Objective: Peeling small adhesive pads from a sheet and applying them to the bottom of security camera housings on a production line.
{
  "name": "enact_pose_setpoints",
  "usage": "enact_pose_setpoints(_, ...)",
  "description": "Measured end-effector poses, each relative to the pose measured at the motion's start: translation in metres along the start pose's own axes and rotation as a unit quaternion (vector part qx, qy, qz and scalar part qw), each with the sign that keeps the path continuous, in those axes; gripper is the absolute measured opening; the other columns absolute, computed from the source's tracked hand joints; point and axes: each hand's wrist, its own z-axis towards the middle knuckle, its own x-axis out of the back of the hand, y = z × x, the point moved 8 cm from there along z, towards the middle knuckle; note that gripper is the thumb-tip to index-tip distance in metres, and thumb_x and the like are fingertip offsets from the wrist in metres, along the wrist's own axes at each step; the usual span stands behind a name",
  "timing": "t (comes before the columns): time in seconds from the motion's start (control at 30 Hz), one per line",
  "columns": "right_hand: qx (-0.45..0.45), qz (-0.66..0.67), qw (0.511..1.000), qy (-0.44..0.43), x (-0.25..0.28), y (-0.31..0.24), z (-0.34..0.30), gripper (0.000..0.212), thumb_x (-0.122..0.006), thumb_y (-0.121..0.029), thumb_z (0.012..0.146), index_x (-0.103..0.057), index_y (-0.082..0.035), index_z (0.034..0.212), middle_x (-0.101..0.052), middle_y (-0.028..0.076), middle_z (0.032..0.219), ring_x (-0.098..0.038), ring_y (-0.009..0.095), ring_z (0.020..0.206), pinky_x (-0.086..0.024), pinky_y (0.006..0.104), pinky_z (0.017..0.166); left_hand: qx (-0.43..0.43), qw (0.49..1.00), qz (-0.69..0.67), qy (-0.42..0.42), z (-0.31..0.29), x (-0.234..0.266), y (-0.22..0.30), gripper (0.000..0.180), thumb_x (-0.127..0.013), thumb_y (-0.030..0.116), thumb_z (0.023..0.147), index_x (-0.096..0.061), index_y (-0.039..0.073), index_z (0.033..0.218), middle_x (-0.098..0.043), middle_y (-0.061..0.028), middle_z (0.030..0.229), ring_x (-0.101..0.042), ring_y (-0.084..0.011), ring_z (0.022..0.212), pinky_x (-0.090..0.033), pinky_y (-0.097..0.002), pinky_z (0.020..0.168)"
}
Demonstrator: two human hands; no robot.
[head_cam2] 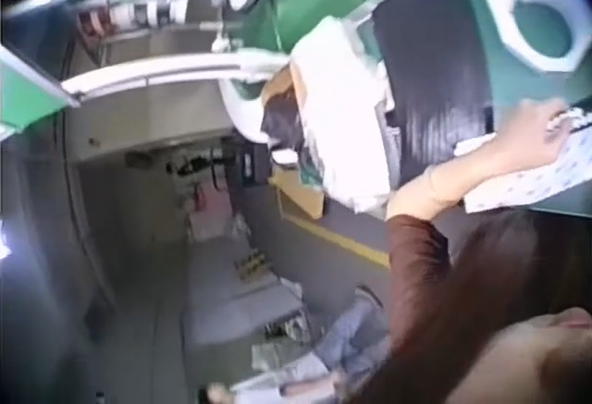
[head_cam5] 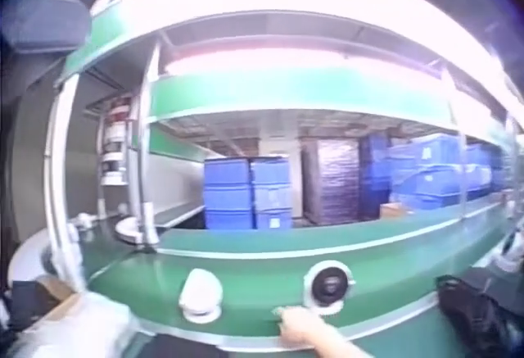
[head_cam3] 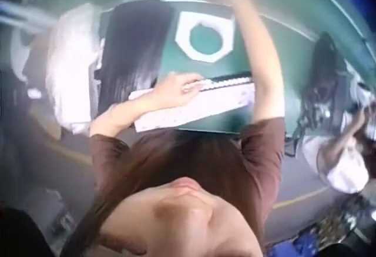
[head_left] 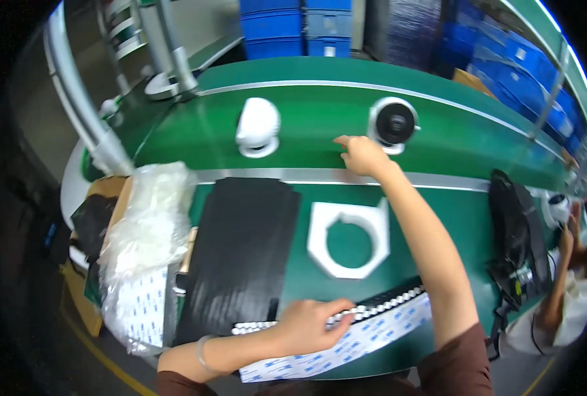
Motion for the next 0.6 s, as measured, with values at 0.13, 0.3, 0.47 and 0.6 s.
enact_pose_setpoints(0.13,0.081,0.134,0.988,0.008,-0.002,-0.074,0.030,0.086,-0.072,-0.023,0.066,-0.021,-0.019,0.134,-0.036,0.025,0.128,-0.043,0.039,0.111,-0.040,0.0407,0.091,-0.012,1.000,0.000,-0.017,0.000,0.001,0.004,0.015,-0.057,0.019,0.079,-0.061,0.008,0.088,-0.057,-0.0093,0.053,-0.056,-0.0222,0.042,-0.045,-0.0325,0.044)
enact_pose_setpoints(0.3,0.070,0.152,0.979,0.120,-0.014,-0.108,0.064,0.111,-0.081,-0.024,0.052,-0.008,-0.026,0.136,-0.010,0.026,0.138,-0.029,0.042,0.122,-0.031,0.0519,0.096,-0.025,0.999,-0.012,-0.018,0.001,-0.002,0.001,0.014,-0.054,0.018,0.080,-0.058,0.006,0.086,-0.051,-0.0092,0.046,-0.052,-0.0250,0.040,-0.042,-0.0360,0.040)
enact_pose_setpoints(0.47,0.054,0.116,0.961,0.244,-0.022,-0.106,0.071,0.106,-0.081,-0.020,0.050,-0.015,-0.018,0.133,-0.012,0.025,0.137,-0.022,0.042,0.125,-0.026,0.0573,0.096,-0.026,0.999,-0.007,-0.022,0.000,0.000,0.001,0.013,-0.053,0.015,0.078,-0.057,0.005,0.085,-0.051,-0.0120,0.048,-0.053,-0.0286,0.041,-0.042,-0.0378,0.040)
enact_pose_setpoints(0.6,0.116,0.147,0.937,0.293,0.002,-0.091,0.063,0.099,-0.079,-0.026,0.051,-0.022,-0.008,0.130,-0.031,0.025,0.125,-0.037,0.040,0.114,-0.035,0.0419,0.095,-0.053,0.998,0.022,0.003,0.000,-0.002,0.004,0.012,-0.054,0.014,0.077,-0.056,0.005,0.084,-0.052,-0.0122,0.049,-0.053,-0.0284,0.041,-0.042,-0.0380,0.040)
